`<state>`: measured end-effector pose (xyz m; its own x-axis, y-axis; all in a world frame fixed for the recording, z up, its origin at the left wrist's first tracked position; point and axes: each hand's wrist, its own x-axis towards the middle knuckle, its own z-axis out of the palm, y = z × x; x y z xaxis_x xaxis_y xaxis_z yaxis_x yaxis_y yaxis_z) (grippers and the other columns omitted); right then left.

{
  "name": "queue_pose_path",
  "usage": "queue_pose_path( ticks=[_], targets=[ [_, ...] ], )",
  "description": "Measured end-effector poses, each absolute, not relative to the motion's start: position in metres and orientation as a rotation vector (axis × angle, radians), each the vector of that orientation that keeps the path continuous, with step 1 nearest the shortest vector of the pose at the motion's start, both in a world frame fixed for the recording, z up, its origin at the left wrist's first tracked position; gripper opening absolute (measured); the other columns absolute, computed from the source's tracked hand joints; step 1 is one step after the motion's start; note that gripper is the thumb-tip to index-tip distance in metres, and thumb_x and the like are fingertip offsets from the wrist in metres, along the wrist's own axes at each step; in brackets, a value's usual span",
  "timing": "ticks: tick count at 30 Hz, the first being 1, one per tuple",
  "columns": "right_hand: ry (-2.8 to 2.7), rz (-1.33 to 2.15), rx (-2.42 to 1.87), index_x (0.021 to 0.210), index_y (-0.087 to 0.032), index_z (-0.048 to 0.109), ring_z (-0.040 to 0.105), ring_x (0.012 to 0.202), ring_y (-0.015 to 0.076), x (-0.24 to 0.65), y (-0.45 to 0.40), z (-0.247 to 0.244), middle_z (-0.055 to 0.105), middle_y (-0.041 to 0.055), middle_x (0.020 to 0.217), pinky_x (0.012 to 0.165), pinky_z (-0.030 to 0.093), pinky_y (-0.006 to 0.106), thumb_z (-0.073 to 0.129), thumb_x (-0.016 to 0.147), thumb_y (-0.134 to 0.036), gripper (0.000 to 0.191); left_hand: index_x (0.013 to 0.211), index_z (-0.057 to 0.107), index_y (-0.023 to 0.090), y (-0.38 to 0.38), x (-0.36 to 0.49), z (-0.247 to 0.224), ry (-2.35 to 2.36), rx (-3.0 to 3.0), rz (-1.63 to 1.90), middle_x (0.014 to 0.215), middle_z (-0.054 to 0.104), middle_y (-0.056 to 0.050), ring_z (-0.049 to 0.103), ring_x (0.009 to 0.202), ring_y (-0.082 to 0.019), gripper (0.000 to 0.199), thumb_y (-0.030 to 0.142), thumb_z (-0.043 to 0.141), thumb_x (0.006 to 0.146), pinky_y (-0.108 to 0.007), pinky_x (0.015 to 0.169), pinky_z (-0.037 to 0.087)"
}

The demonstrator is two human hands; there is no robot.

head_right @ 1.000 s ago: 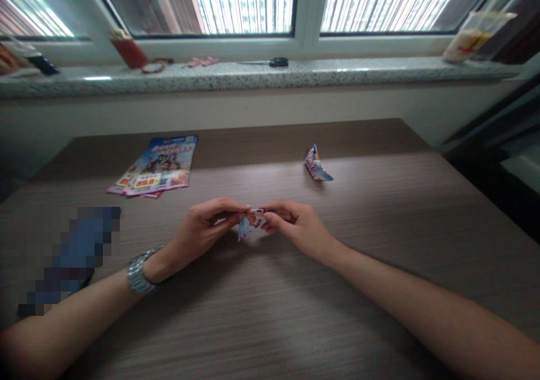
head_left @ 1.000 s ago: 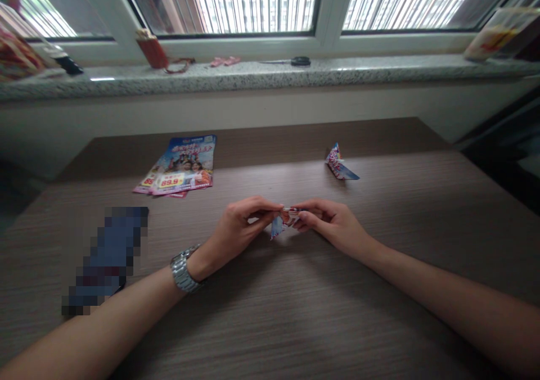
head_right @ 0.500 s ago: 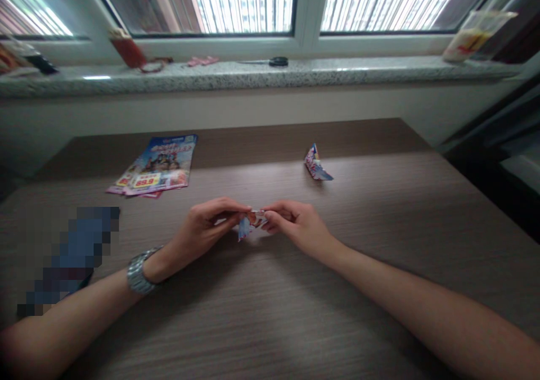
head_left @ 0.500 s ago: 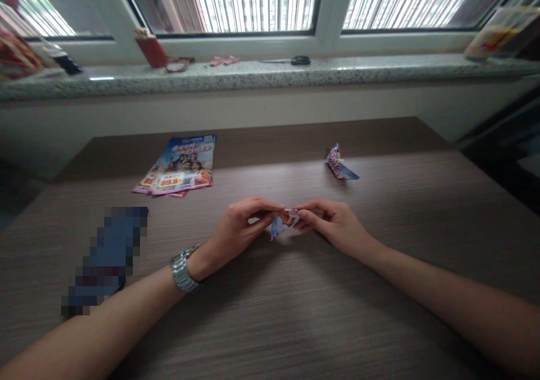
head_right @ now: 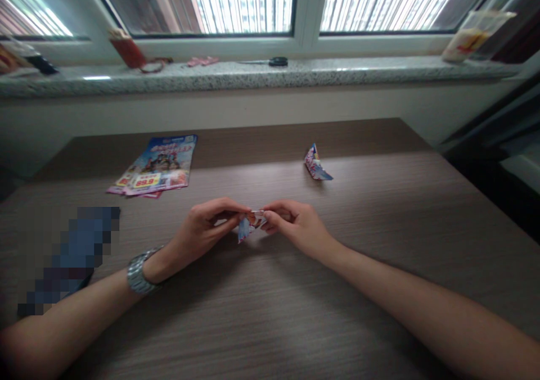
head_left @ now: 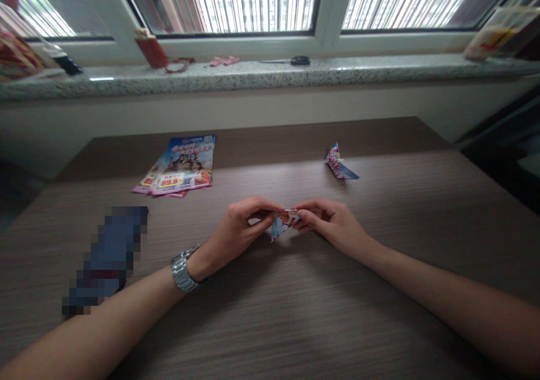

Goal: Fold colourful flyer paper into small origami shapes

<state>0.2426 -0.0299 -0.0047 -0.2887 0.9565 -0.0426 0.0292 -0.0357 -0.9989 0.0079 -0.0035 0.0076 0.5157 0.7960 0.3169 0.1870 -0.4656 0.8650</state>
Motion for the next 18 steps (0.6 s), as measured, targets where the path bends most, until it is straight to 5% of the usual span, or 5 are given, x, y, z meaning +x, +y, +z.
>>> queue_pose_path(
  ticks=[18],
  targets=[
    [-1.64,1.283,-1.193,0.094,-0.02,0.076,0.076,0.073,0.019,0.2435,-0.0344,0.0018,0.08,0.0048,0.086,0.067,0.062,0.028,0.069,0.09,-0.047,0.028,0.103,0.068,0.015,-0.0098,0.0113,0.0108,0.807,1.898,0.786,0.095,0.072,-0.006,0.069,0.085,-0.014,0.011,0.02,0.061,0.096,-0.023,0.074,0.057]
  ],
)
